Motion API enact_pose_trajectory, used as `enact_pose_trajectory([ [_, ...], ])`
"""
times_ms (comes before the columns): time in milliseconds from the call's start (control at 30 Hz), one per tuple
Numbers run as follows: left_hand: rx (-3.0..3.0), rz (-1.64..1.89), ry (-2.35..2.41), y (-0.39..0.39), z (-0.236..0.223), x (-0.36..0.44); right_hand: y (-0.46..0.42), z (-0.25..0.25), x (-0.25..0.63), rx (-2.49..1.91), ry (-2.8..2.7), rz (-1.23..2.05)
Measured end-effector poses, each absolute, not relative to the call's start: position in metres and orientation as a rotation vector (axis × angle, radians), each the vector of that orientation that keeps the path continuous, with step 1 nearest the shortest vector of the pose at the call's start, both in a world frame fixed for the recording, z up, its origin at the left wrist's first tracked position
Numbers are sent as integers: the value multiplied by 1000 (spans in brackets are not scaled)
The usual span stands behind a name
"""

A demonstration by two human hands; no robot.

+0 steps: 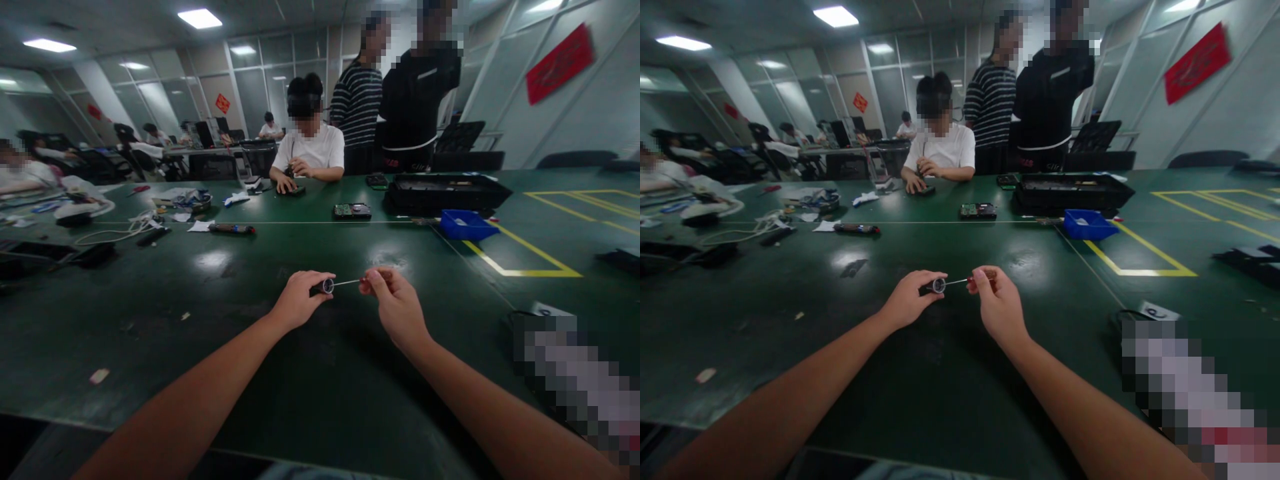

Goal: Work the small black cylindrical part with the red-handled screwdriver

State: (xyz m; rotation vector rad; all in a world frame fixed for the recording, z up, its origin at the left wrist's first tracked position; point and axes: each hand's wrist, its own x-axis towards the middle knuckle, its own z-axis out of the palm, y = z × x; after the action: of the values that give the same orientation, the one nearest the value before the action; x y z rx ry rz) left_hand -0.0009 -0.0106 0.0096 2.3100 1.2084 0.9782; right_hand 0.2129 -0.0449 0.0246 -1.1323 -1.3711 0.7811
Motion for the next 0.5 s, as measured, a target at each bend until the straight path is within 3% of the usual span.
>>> enact_pose_trajectory([
  [333,2320,972,1189,-11,5,1,-54,39,213,-1392,-1594,437],
  [500,2327,983,1182,-10,3,1,-57,40,213,-1248,-1708,371],
])
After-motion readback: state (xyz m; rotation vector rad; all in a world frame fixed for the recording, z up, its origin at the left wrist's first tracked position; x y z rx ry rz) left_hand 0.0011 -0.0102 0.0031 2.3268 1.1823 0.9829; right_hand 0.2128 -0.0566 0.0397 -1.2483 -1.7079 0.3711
